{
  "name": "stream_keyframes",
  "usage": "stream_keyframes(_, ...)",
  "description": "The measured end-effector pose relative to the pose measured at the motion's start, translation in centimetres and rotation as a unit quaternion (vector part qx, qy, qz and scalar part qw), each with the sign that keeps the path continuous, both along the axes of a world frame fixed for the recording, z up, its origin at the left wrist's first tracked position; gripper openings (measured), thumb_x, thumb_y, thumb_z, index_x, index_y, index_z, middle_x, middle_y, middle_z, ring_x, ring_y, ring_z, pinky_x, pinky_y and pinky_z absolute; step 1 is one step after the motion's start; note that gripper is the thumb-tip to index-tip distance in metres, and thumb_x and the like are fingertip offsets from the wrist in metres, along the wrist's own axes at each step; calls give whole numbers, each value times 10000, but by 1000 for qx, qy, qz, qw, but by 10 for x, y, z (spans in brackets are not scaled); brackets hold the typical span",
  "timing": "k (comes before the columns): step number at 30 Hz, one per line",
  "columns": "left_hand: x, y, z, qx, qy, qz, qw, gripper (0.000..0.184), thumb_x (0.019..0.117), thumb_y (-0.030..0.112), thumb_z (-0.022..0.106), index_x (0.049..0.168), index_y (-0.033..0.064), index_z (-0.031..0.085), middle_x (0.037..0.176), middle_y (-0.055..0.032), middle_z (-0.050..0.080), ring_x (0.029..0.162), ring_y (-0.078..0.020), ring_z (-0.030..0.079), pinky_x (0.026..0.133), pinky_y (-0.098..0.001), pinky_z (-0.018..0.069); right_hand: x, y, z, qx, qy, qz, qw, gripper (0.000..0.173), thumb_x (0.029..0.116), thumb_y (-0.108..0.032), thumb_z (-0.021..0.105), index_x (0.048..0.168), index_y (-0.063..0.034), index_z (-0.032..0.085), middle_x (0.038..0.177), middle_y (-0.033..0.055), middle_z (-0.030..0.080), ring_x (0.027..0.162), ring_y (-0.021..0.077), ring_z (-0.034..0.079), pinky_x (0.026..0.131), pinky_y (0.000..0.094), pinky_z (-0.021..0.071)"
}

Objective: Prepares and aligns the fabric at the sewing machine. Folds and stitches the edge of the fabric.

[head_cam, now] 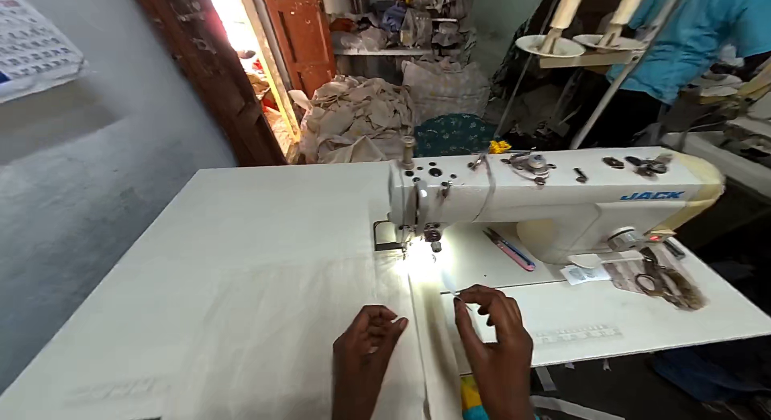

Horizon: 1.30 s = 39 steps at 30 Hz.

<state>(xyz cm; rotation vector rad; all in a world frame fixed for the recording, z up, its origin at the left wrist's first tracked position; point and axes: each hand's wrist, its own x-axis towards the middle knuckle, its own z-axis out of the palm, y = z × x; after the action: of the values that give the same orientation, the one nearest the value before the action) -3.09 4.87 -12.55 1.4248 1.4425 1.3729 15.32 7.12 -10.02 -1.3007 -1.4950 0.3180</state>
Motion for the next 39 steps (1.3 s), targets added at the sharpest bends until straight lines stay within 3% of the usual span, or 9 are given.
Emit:
stream_keyframes(2, 2, 1, 6, -50, -58, -50, 996, 292, 954, 186, 710, 1190, 16, 677, 987, -49, 755, 853, -163, 744, 744, -322, 641, -7, -4, -7, -53, 58, 58, 995, 128, 949, -190, 666, 976, -89, 738, 962, -16, 728, 816, 49, 627, 670, 226, 488)
stream_keyframes(4, 4, 0, 9, -84, -117, -73, 987, 351, 952, 163, 715, 1248, -17, 656, 1065, -85, 759, 940, -187, 747, 827, -337, 636, -15, -9, -16, -137, 150, 137, 969, 141, 963, -176, 672, 993, -42, 705, 858, -19, 680, 710, 51, 596, 602, 220, 477)
stream_keyframes(7, 5, -3, 11, -96, -166, -67, 979, 320, 941, 110, 720, 1216, -43, 664, 1023, -91, 760, 912, -172, 746, 826, -314, 634, -19, -11, -19, -212, 225, 197, 931, 130, 981, -120, 645, 1038, -4, 647, 800, -2, 684, 694, 70, 624, 629, 240, 512)
stream_keyframes(10, 2, -6, 12, -111, -185, -57, 975, 273, 954, 99, 704, 1187, -42, 681, 985, -88, 760, 875, -157, 744, 810, -299, 634, -20, -12, -20, -225, 211, 215, 927, 159, 1020, -122, 591, 1086, -5, 675, 849, 1, 708, 732, 71, 634, 653, 244, 505)
stream_keyframes(14, 1, -5, 14, -130, -202, -52, 969, 239, 967, 87, 685, 1165, -47, 693, 964, -90, 760, 834, -144, 742, 784, -284, 635, -11, -12, -19, -199, 140, 220, 945, 284, 1059, -161, 522, 1213, -43, 729, 1057, 46, 730, 856, 98, 666, 724, 250, 548)
stream_keyframes(22, 0, -3, 13, -164, -226, -63, 958, 208, 974, 106, 684, 1116, -44, 699, 925, -92, 759, 807, -161, 747, 755, -294, 641, 16, -14, -24, -195, 152, 164, 955, 297, 1049, -142, 536, 1265, 15, 664, 1037, 55, 703, 864, 123, 653, 733, 273, 549)
stream_keyframes(33, 3, 1, 3, -165, -204, -79, 962, 193, 947, 107, 720, 1072, -40, 710, 883, -76, 759, 771, -139, 744, 732, -276, 640, -8, -3, -35, -142, 208, 216, 943, 175, 942, -84, 679, 1066, 0, 589, 927, 33, 670, 816, 109, 673, 715, 271, 587)
stream_keyframes(37, 3, 11, -8, -154, -215, -46, 963, 201, 954, 127, 714, 1053, -47, 688, 863, -92, 741, 761, -163, 738, 729, -298, 640, -26, 6, -43, -152, 298, 184, 924, 128, 923, -30, 671, 987, -26, 560, 859, 30, 648, 759, 90, 635, 680, 233, 544)
stream_keyframes(39, -2, 28, -11, -151, -161, -32, 975, 187, 952, 150, 717, 1015, -26, 702, 826, -57, 738, 736, -132, 729, 722, -279, 633, -35, 16, -53, -128, 260, 157, 944, 110, 932, -45, 662, 986, -34, 566, 849, 21, 652, 758, 90, 640, 686, 243, 550)
